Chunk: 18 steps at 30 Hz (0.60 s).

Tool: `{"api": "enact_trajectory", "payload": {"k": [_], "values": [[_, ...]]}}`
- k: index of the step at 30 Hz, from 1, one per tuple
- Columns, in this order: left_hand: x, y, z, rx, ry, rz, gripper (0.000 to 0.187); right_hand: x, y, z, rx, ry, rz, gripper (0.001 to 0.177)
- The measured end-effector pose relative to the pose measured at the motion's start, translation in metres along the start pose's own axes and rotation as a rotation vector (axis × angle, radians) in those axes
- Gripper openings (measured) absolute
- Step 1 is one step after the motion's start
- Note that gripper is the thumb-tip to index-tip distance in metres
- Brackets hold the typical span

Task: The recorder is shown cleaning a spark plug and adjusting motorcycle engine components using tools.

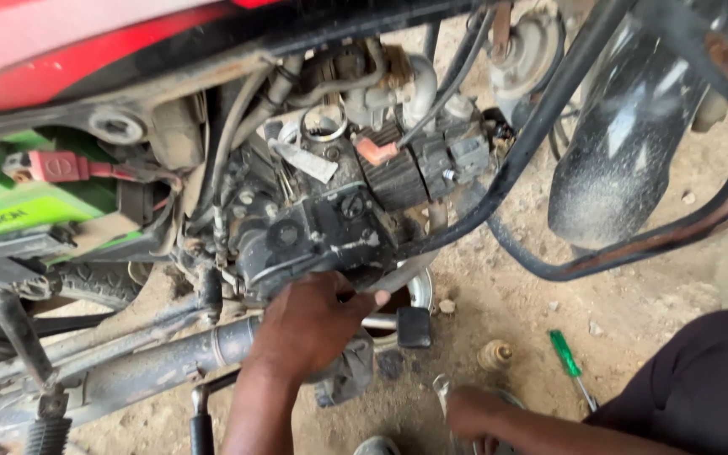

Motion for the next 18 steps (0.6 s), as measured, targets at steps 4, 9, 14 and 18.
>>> {"api": "enact_trajectory", "payload": {"k": [4,9,14,18], "values": [[-0.002,-0.006,-0.014,-0.196,0.166,0.015,0.046,-0.1,0.109,0.095,0.019,0.125,0.182,0.033],[-0.016,-0.026,-0.055,-0.377,0.202,-0.206,0.044,-0.203,0.154,0.195,0.729,0.254,0.215,0.035],[-0.007,-0.019,-0.031,-0.221,-0.36,-0.248,0.034,-0.286,0.169,0.286,0.265,-0.043,0.31,0.028],[-0.005,0.0,-0.022,-0.335,-0.49,-0.285,0.035,-0.299,0.161,0.339,0.357,-0.221,0.339,0.039]]}}
Point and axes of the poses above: each hand's wrist, its own x-axis towards the middle knuckle, its own z-axis out of the back of the hand, y = z × x, the point moved 5 cm from there along x, towards the middle knuckle, and after that the axes turned 11 degrees about -x, right-handed, at the moved point
